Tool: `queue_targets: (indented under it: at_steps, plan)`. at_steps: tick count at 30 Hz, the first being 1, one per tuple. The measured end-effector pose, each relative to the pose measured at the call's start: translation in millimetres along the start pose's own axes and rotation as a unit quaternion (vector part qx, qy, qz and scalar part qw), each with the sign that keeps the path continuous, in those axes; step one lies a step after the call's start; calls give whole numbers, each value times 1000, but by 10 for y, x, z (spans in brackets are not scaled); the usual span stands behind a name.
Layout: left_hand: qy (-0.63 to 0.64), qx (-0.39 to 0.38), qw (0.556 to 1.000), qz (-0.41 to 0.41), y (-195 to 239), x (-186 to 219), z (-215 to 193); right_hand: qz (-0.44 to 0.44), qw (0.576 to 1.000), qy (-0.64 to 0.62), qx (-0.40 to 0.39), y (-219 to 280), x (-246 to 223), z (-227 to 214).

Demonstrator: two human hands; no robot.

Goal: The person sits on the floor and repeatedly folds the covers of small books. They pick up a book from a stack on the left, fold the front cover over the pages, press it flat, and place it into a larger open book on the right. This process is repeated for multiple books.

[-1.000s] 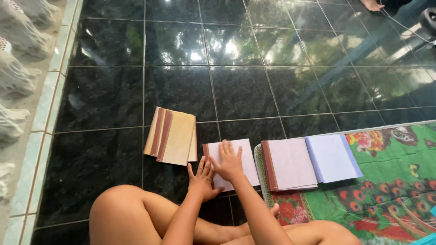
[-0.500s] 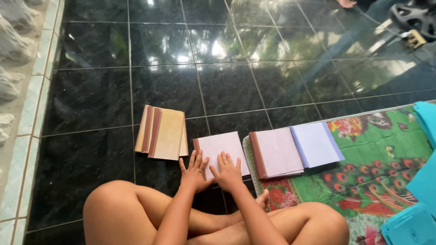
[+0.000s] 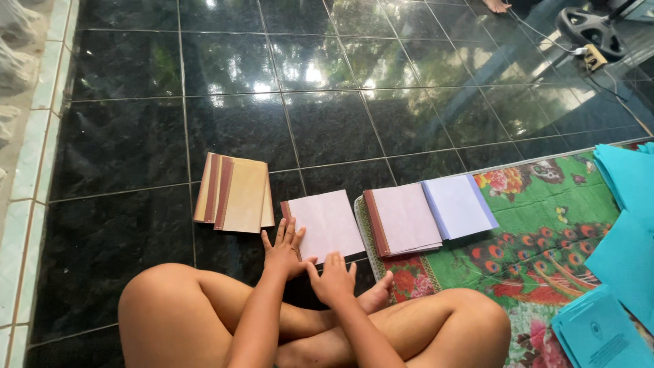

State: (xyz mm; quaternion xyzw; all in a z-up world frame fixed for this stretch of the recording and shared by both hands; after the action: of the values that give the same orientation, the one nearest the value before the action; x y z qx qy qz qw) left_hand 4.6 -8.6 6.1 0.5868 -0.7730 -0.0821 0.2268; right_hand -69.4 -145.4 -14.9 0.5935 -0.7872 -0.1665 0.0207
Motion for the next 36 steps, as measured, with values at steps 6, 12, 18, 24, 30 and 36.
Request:
queue_targets:
  at_steps: [6,12,18,24,30,36]
  plan:
    - [1,-6,1000,-5,-13,1,9,-29,996,43,78,-143,31,344]
    - [23,14,1000,-7,7,9,23,-100,991,2,93,-307,-161,-93]
    - [9,-3,1000,-2,-8,3,-5,-176,971,-29,159,-698,-110,-32]
    - [22,-16,1000,-3,5,-3,-82,-192,966,-4,175,-1049,-167,10]
    - [20,-12,1000,-9,-48,1,-13,-244,958,2,148,-1249,-408,-95]
    - [34,-6,999,-5,-47,2,-34,-227,966,-11,123,-1376,-286,-59]
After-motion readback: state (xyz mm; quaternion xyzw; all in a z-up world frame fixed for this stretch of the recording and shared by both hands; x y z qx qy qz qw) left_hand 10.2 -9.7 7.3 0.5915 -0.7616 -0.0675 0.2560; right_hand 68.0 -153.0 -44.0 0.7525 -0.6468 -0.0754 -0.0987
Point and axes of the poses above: each hand's wrist, its own y-axis away from the middle knuckle, its own z-axis out of the palm, x = y × z, the point moved 1 cm from there along -y, towards the middle knuckle, and after that the axes turned 9 degrees about x, right-handed, at the moved point
